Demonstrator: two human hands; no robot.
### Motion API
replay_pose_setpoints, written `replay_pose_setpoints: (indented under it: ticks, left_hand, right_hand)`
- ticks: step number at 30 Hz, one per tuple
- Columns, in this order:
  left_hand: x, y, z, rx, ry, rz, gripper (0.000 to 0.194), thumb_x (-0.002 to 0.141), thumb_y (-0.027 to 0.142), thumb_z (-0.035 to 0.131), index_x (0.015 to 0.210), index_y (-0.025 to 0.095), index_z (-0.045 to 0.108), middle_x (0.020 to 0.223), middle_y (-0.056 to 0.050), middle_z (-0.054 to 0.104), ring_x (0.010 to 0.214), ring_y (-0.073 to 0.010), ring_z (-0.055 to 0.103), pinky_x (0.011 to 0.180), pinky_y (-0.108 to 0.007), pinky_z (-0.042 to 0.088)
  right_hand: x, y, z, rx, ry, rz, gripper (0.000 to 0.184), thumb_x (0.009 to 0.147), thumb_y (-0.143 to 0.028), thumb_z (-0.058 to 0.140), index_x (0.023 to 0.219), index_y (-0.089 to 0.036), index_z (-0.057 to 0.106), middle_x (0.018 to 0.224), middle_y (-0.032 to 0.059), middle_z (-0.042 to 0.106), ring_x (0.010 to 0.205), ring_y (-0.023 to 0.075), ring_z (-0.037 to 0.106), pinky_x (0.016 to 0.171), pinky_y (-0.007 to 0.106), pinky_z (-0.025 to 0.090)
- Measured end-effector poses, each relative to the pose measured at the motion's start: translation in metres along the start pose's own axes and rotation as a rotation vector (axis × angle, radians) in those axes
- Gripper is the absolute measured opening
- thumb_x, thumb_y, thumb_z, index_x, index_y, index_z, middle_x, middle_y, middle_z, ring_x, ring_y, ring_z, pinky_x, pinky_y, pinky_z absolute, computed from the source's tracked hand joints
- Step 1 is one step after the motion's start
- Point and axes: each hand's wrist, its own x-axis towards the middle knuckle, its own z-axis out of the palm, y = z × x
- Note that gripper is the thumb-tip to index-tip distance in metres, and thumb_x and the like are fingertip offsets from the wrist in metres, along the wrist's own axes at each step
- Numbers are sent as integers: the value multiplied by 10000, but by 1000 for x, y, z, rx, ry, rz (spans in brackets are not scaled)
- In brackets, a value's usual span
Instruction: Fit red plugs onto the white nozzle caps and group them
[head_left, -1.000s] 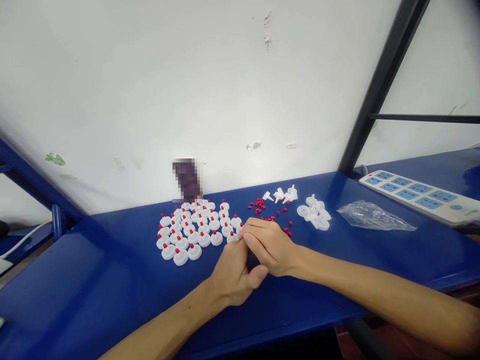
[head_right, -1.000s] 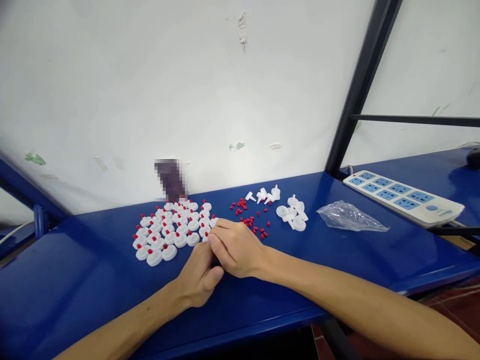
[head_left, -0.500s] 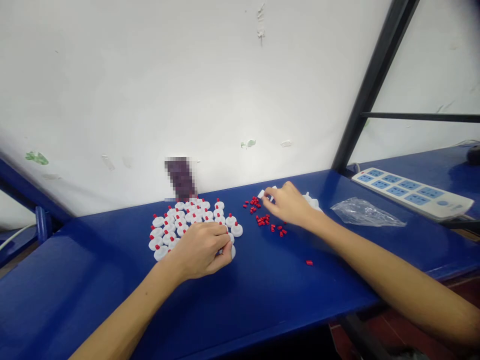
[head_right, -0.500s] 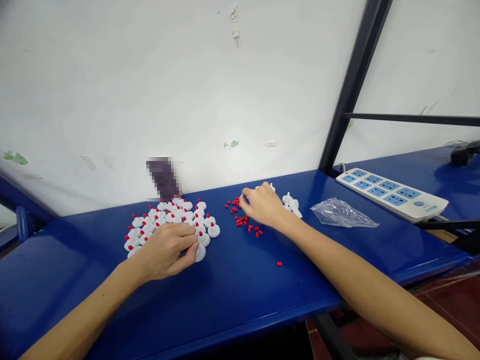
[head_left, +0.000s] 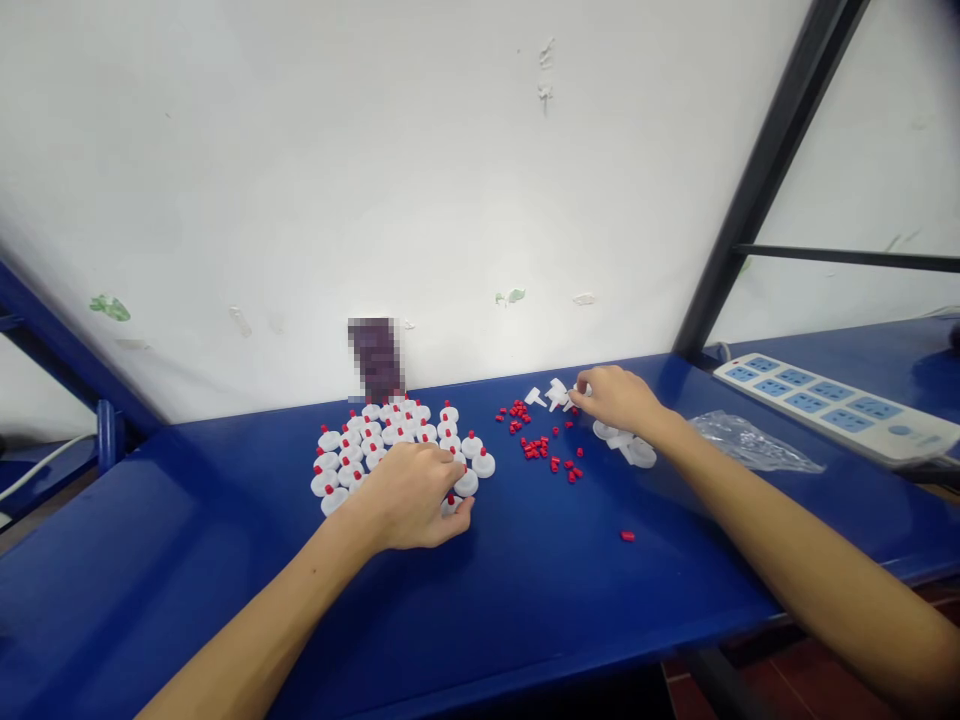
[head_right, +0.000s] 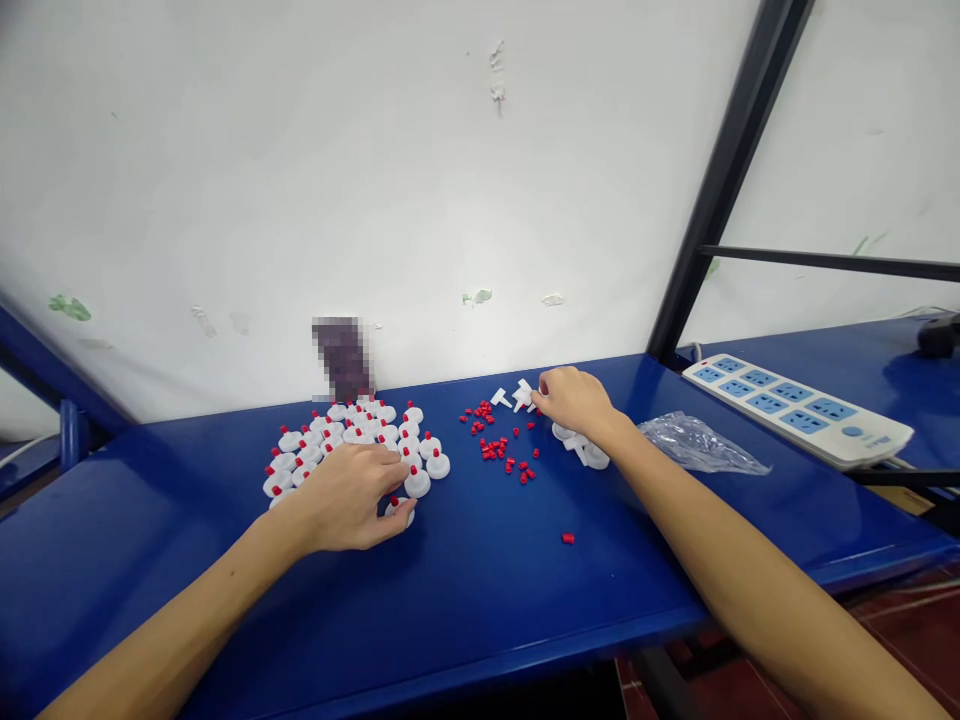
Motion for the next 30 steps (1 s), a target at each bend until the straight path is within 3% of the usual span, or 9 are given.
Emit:
replay_pose_setpoints:
  ticks: [6,12,22,26,30]
  left_hand:
    - [1,-4,6,37,5,-9,351,809,481,689,688,187,540,636,-17,615,585,-211,591,534,-298,323]
    - [1,-14,23,120,144,-30,452,796,596,720,820,190,522,733,-28,643,669,-223,619,588,-288,357]
    - [4,-13,29,140,204,-41,281,861,390,729,829,193,531,699,-21,639,644,-226,616,593,-303,372]
    - [8,7,32,105,234,-16,122,948,242,564,839,188,554,745,-31,642,689,-210,614,635,-314,414]
    - [14,41,32,-169,219,87,143,953,302,523,961,179,596,898,-65,652,821,-230,624,736,-348,494]
  right_hand:
    - [-1,-3,4,46,-31,-83,210,876,-331,557,912,-186,704,874,90,714,810,223,649,606,278,364]
    - [-4,-10,9,94,-46,-187,142,855,-259,557,825,-203,685,798,43,699,732,180,618,616,265,347]
    - [-8,-20,11,187,52,-204,86,803,-251,569,769,-214,639,716,26,660,669,190,582,584,267,311]
    - [-8,-24,12,284,134,-258,87,810,-234,563,764,-198,628,801,44,654,738,197,583,658,282,368]
    - [-8,-25,14,414,189,-334,116,843,-270,583,789,-199,655,1002,68,636,896,213,589,782,309,423]
